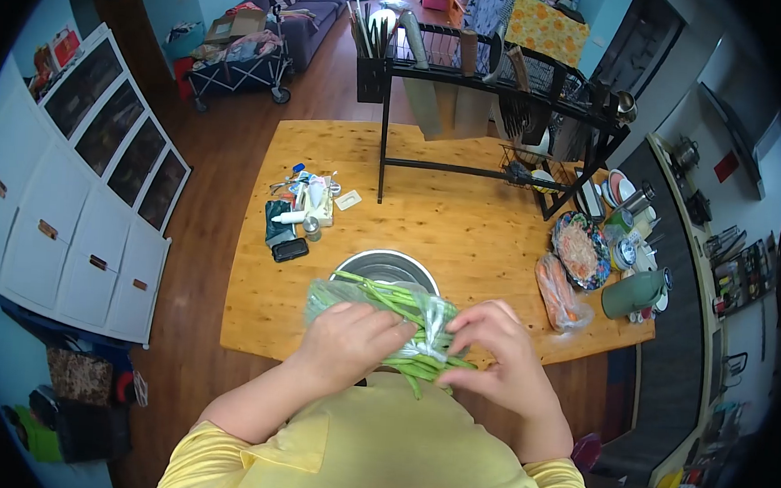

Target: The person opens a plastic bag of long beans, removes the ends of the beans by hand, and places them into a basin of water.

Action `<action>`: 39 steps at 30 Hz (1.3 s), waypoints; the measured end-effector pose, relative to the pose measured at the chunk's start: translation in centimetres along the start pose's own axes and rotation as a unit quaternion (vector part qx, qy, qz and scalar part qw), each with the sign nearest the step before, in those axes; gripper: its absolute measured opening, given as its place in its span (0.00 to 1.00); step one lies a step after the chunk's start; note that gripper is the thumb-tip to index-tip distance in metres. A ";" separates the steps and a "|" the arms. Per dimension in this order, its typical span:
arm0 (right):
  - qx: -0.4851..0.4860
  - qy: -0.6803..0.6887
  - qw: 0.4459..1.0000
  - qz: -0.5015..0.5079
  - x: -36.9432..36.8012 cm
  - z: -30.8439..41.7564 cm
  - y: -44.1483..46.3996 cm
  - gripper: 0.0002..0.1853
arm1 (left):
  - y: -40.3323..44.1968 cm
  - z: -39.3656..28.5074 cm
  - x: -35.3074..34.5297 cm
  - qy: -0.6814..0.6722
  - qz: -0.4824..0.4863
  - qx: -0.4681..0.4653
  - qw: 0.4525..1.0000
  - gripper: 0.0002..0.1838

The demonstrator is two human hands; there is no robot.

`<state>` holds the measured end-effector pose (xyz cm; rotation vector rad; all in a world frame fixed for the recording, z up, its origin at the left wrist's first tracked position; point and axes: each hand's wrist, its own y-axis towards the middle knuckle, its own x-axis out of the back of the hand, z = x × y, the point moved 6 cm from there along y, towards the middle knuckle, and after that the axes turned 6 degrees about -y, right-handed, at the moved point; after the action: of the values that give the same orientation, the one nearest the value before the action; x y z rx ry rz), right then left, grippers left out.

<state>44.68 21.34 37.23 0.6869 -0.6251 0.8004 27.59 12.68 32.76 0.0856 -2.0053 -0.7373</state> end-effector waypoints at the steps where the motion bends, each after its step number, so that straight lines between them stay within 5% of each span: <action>1: 0.002 -0.025 0.999 -0.024 0.3 0.8 0.3 0.14 | 0.1 -0.1 0.2 0.020 0.005 -0.007 1.000 0.24; 6: 0.047 -0.209 0.975 -0.064 -0.7 2.9 2.1 0.14 | 0.5 0.2 0.7 0.049 0.019 -0.020 0.998 0.26; 12: 0.058 -0.162 0.981 -0.088 -1.5 2.2 1.7 0.08 | 0.5 0.7 1.1 0.024 0.009 0.006 1.000 0.24; 18: 0.038 0.077 0.983 -0.163 -0.6 0.2 1.5 0.06 | 0.4 0.8 0.2 0.016 0.026 -0.002 1.000 0.19; 23: -0.072 0.205 0.956 -0.196 -1.1 -1.5 1.5 0.07 | 0.3 1.6 0.6 -0.035 -0.008 0.029 0.999 0.21; 27: -0.011 -0.011 0.997 -0.076 -1.2 -0.6 1.8 0.08 | -0.1 2.1 1.1 -0.055 -0.033 0.046 0.997 0.22; 30: 0.006 -0.013 0.998 -0.063 -1.6 -1.1 1.6 0.08 | 0.2 1.7 1.0 -0.044 -0.035 0.033 0.998 0.22; 33: -0.040 0.066 0.992 -0.102 -1.1 -3.1 0.7 0.07 | -0.2 2.4 1.1 -0.030 -0.045 0.049 0.997 0.24; 36: -0.175 0.277 0.920 -0.213 -1.8 -8.6 -0.7 0.05 | -1.5 3.6 2.2 -0.042 -0.066 0.098 0.992 0.28; 39: -0.185 0.356 0.882 -0.248 -2.2 -12.0 -1.2 0.05 | -2.4 5.1 2.5 -0.079 -0.135 0.114 0.981 0.27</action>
<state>47.25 28.76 27.80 0.1461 0.0868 0.3798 21.55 12.18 31.56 0.4545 -2.2524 -0.6977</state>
